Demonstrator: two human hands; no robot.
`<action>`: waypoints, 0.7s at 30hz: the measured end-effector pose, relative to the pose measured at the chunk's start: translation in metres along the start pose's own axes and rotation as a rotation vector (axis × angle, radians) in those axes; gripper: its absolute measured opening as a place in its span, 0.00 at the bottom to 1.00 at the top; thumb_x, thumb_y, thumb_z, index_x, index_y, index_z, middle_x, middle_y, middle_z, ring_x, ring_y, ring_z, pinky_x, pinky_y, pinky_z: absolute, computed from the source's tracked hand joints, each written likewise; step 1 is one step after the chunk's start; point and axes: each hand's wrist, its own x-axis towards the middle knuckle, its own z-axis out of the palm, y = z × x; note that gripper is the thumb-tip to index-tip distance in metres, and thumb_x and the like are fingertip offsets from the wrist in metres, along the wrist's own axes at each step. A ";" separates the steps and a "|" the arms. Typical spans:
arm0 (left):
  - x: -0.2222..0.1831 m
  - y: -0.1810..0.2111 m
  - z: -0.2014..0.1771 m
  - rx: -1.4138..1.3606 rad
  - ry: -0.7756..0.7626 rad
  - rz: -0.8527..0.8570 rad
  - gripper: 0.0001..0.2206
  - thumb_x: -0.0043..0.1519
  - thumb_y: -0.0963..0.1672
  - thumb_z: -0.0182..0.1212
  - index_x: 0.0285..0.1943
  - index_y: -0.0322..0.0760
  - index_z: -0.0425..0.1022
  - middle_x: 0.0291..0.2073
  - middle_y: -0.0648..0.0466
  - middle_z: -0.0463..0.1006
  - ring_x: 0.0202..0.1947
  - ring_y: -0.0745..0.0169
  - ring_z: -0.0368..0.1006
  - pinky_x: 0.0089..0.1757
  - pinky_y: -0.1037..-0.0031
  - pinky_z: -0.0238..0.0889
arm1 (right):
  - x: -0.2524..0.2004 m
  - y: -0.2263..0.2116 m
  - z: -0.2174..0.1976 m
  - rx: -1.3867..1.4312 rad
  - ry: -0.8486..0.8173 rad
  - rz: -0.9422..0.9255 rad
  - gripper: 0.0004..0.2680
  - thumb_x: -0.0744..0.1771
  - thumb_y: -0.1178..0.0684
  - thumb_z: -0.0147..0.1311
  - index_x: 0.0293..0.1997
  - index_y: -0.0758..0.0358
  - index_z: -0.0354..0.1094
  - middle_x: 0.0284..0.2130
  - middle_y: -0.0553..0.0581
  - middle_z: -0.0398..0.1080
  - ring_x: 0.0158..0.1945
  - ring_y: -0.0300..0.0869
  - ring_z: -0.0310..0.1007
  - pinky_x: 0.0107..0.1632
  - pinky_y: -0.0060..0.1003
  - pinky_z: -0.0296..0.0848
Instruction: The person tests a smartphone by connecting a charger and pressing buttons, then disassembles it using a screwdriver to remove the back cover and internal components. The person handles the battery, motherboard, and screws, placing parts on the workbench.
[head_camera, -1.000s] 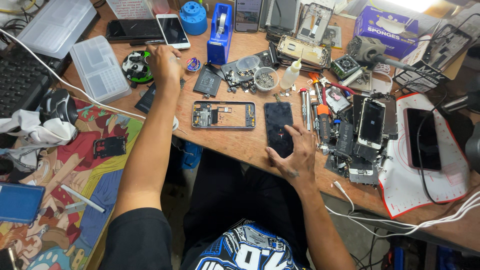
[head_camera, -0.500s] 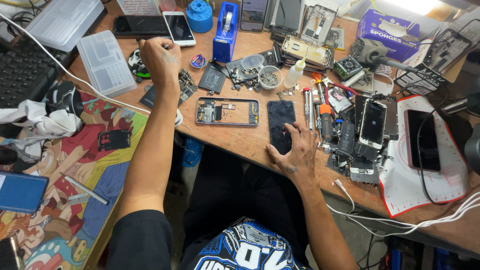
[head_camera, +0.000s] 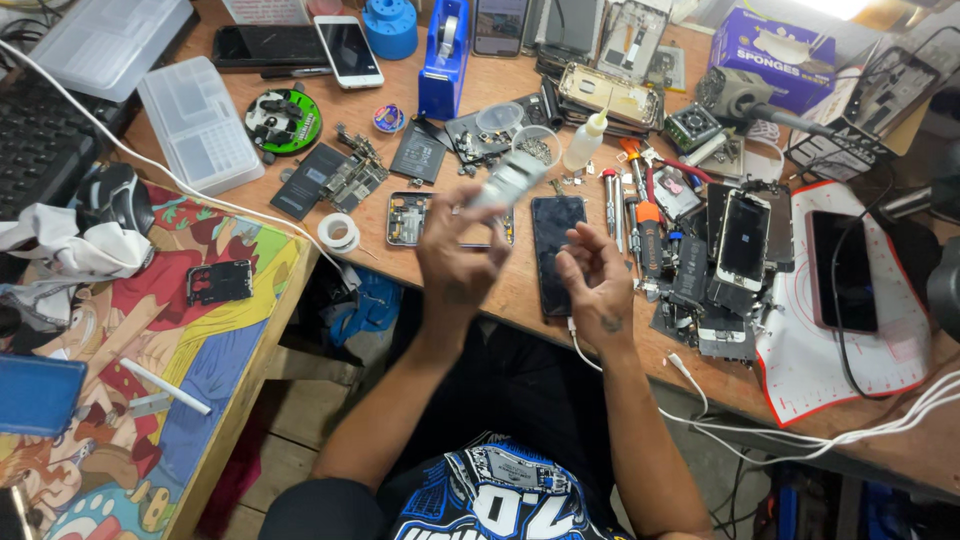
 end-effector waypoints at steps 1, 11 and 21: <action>-0.014 0.009 0.006 -0.105 -0.033 -0.042 0.14 0.56 0.37 0.65 0.50 0.36 0.80 0.55 0.42 0.74 0.57 0.49 0.73 0.54 0.66 0.74 | 0.003 0.003 -0.004 0.173 -0.035 0.056 0.19 0.70 0.57 0.56 0.67 0.72 0.57 0.55 0.66 0.69 0.52 0.46 0.71 0.55 0.38 0.73; -0.069 0.024 0.032 -0.394 -0.091 -0.296 0.20 0.57 0.37 0.62 0.61 0.30 0.70 0.54 0.45 0.72 0.54 0.57 0.73 0.52 0.69 0.72 | 0.004 0.021 -0.018 0.370 -0.100 0.168 0.20 0.69 0.61 0.54 0.69 0.74 0.54 0.46 0.60 0.75 0.44 0.38 0.76 0.44 0.31 0.76; -0.059 -0.011 0.033 -0.478 -0.439 -0.667 0.14 0.65 0.42 0.59 0.57 0.25 0.72 0.39 0.49 0.81 0.39 0.65 0.76 0.42 0.74 0.71 | -0.004 -0.011 -0.012 0.235 -0.183 0.219 0.19 0.67 0.60 0.57 0.66 0.72 0.60 0.46 0.56 0.76 0.43 0.35 0.76 0.44 0.30 0.77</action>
